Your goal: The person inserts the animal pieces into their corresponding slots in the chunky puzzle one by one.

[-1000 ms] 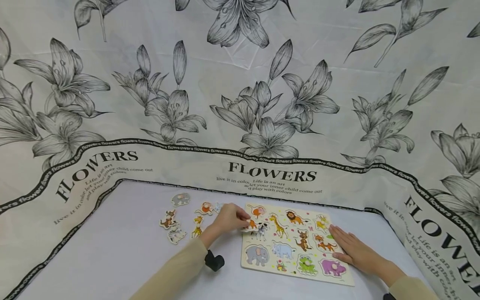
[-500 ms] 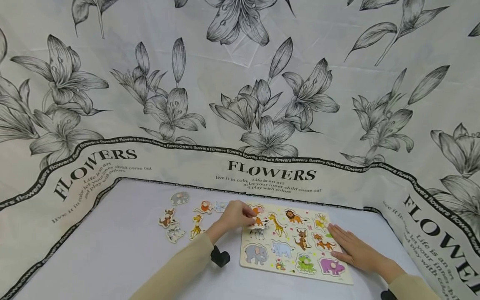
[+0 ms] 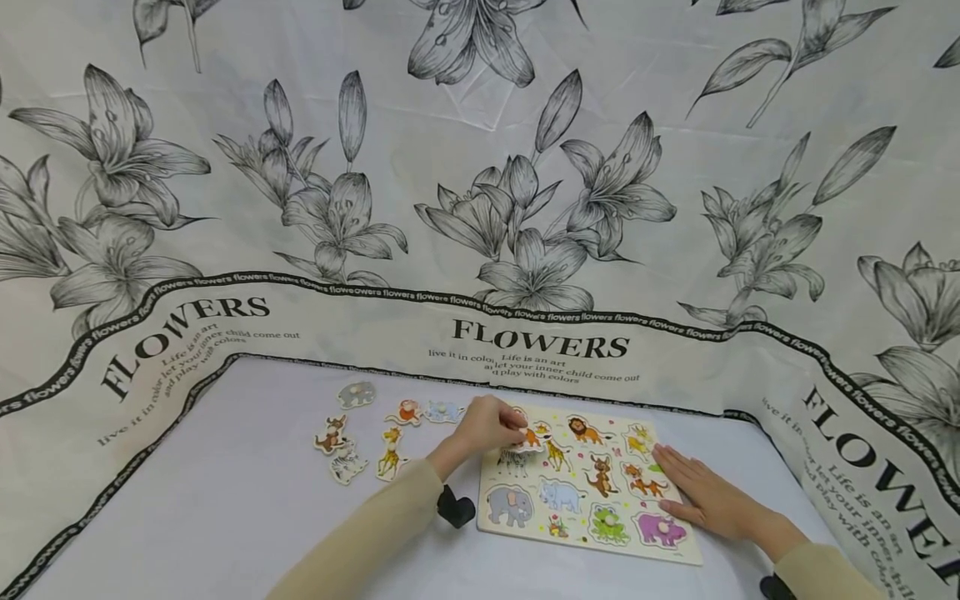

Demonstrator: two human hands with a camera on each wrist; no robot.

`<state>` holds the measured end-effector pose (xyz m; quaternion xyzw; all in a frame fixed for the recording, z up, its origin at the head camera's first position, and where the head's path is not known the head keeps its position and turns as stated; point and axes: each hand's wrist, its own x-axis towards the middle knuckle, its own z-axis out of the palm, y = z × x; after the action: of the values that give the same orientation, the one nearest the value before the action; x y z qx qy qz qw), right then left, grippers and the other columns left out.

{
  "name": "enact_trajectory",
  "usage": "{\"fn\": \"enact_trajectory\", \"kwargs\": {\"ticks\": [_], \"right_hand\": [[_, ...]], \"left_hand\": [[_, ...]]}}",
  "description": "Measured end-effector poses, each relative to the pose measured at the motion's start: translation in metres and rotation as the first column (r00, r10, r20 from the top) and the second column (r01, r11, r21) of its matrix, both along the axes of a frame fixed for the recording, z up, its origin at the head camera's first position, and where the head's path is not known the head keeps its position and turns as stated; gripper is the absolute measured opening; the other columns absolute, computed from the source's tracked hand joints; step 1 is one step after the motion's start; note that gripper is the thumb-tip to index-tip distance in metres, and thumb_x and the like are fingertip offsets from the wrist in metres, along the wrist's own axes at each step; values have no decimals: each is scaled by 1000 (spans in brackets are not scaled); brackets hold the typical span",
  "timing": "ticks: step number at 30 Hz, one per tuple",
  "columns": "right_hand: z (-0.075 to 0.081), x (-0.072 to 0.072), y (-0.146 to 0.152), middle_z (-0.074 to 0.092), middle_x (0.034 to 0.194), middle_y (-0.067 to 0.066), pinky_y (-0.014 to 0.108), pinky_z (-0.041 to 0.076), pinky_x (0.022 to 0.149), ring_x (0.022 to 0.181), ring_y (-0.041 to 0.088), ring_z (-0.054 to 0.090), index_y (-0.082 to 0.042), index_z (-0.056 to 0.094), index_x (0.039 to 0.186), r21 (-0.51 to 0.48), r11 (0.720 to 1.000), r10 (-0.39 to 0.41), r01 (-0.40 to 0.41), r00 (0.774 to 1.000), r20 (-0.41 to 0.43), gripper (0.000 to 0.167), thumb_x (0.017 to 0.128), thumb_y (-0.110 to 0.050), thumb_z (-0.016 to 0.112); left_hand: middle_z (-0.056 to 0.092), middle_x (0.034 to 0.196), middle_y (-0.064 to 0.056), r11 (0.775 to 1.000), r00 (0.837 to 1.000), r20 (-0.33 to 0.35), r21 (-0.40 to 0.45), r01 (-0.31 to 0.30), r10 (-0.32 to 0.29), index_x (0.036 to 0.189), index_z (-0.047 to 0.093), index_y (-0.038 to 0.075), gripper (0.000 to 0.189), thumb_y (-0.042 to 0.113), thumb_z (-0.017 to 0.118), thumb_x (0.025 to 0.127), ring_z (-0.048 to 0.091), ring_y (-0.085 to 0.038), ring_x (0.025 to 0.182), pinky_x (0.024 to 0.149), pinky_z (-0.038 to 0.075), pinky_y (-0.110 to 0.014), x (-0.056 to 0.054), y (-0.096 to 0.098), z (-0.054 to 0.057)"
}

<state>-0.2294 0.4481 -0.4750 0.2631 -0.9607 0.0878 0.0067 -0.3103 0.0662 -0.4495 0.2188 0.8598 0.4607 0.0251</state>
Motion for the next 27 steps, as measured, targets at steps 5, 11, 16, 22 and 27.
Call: {"fn": "enact_trajectory", "kwargs": {"ticks": [5, 11, 16, 22, 27], "right_hand": [[-2, -1, 2, 35, 149, 28, -1, -15, 100, 128, -25, -18, 3, 34, 146, 16, 1000, 3, -3, 1000, -14, 73, 94, -44, 55], [-3, 0, 1, 36, 148, 28, 0, -14, 102, 128, -25, -18, 4, 35, 145, 2, 1000, 15, -15, 999, -40, 72, 94, -42, 56], [-4, 0, 1, 35, 149, 27, 0, -14, 102, 129, -24, -17, 3, 34, 146, 0, 1000, 10, -10, 999, -36, 72, 94, -43, 56], [-4, 1, 1, 36, 148, 28, 0, -15, 102, 129, -24, -18, 3, 35, 145, 9, 1000, 20, -19, 999, -49, 71, 94, -42, 56], [-4, 1, 1, 38, 146, 29, 1, -14, 103, 131, -21, -17, 4, 36, 144, 17, 999, 43, -42, 995, -87, 70, 94, -40, 57]], "left_hand": [[74, 78, 1, 1000, 999, 44, 11, 3, -4, 89, 77, 10, 10, 10, 78, 79, 60, -1, 63, 61, 49, -17, -3, 12, 3], [75, 82, -4, 1000, 999, 32, 20, 19, -20, 90, 77, 8, 10, 10, 77, 80, 62, -2, 62, 60, 50, -16, -9, 27, 4], [75, 84, -5, 999, 999, 24, 19, 45, -46, 91, 77, 8, 11, 10, 77, 80, 62, -2, 60, 57, 49, -16, -12, 38, 3], [75, 84, -3, 999, 998, 42, 19, 40, -41, 91, 76, 7, 11, 11, 77, 80, 62, -1, 63, 59, 49, -16, -13, 49, 5], [75, 82, -2, 1000, 999, 49, -5, 25, -25, 91, 77, 8, 11, 11, 77, 80, 62, -2, 64, 62, 49, -15, -14, 59, 6]]}}
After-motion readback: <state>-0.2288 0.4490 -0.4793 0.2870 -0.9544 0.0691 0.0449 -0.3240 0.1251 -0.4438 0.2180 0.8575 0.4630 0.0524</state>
